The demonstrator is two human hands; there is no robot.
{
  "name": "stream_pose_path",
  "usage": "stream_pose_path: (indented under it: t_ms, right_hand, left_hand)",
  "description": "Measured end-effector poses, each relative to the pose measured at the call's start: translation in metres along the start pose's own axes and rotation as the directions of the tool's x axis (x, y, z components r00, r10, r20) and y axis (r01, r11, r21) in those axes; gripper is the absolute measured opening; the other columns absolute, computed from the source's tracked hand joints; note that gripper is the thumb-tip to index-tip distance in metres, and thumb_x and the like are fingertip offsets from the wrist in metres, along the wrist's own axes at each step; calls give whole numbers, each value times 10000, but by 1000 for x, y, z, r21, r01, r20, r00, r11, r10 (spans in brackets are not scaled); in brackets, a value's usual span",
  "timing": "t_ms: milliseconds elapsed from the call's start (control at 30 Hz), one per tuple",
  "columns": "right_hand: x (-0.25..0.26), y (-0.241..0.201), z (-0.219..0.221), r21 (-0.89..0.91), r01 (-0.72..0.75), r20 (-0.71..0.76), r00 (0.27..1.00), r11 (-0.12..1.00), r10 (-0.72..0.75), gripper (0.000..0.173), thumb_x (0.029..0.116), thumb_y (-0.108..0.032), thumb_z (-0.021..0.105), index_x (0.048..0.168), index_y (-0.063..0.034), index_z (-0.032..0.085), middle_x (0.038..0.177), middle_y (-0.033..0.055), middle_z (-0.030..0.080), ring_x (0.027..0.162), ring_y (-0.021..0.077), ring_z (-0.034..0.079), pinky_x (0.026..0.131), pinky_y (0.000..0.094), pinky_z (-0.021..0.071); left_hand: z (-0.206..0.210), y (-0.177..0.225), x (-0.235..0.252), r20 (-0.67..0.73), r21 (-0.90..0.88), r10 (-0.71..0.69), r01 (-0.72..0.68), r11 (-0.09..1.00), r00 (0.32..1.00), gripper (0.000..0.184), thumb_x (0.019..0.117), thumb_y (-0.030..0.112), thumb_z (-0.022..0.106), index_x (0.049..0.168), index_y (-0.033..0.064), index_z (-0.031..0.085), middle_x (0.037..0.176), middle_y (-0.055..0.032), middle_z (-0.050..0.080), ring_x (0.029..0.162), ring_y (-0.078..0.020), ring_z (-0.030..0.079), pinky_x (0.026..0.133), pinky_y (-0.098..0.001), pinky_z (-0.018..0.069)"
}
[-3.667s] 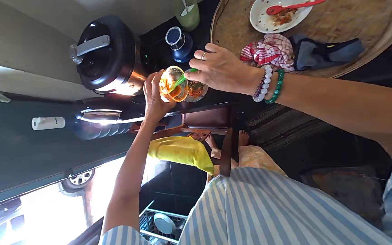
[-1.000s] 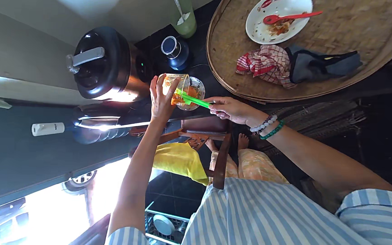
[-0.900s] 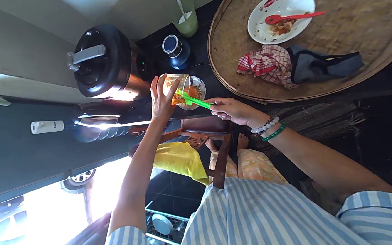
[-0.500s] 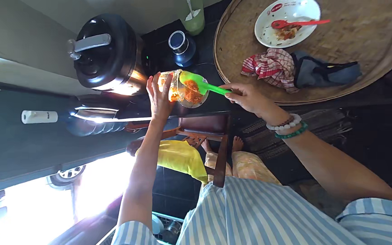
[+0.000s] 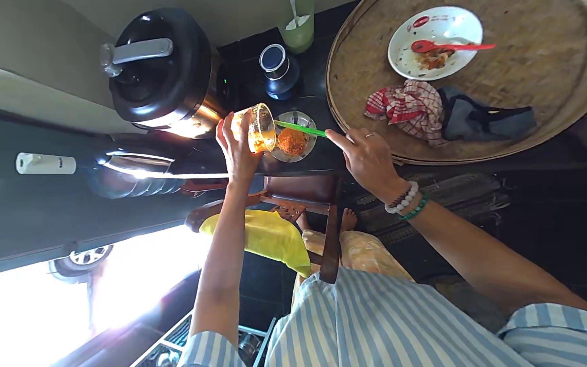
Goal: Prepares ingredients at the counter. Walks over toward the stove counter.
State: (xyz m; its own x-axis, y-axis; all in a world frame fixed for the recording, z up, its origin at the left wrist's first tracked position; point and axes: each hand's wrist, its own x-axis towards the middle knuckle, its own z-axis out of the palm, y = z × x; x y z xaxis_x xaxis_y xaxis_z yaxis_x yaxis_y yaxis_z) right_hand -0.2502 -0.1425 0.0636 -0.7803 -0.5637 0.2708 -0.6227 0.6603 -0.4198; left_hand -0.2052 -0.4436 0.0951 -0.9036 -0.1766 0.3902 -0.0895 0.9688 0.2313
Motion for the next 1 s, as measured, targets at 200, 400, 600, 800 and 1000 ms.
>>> stream_pose_path:
  t_ms: [200, 400, 600, 800, 1000]
  right_hand:
    - [23, -18, -35, -33, 62, -85, 994, 998, -65, 455, 1022, -18, 530, 1414, -223, 639, 907, 211, 630, 871, 418, 636, 727, 521, 492]
    - [64, -32, -17, -116, 232, -120, 962, 966, -245, 354, 1022, -3, 508, 1309, -129, 673, 969, 197, 649, 898, 396, 638, 758, 503, 478]
    - [54, -48, -59, -160, 222, -22, 973, 962, -228, 352, 980, 65, 534, 1263, -88, 676, 954, 183, 629, 899, 370, 621, 766, 479, 454]
    - [78, -66, -62, -180, 228, -135, 958, 957, -254, 309, 989, 71, 500, 1214, -35, 682, 940, 186, 635, 901, 365, 633, 752, 463, 466]
    - [75, -76, -57, -315, 378, -188, 874, 871, -447, 268, 1009, 93, 449, 1111, 6, 681, 1106, 153, 678, 1032, 287, 623, 832, 393, 449]
  left_hand:
    - [17, -19, 4, -56, -58, 58, -61, 996, 997, 941, 635, 296, 927, 1476, 184, 519, 1511, -243, 451, 1422, -472, 374, 1162, -607, 339]
    - [25, -17, 9, -94, -183, 140, -156, 971, 986, 910, 708, 378, 898, 1480, 116, 494, 1530, -245, 440, 1445, -447, 368, 1188, -582, 326]
    - [31, -24, 11, -156, -371, 169, -216, 903, 973, 1038, 662, 322, 936, 1469, -45, 395, 1501, -295, 440, 1434, -395, 414, 1202, -496, 367]
    - [31, -13, 11, -164, -496, 106, -175, 850, 981, 1184, 609, 331, 964, 1498, -63, 290, 1508, -291, 417, 1408, -329, 447, 1195, -440, 375]
    - [30, -5, 11, -176, -503, 140, -211, 838, 974, 1067, 710, 336, 909, 1487, -68, 301, 1488, -291, 434, 1405, -318, 451, 1196, -428, 367]
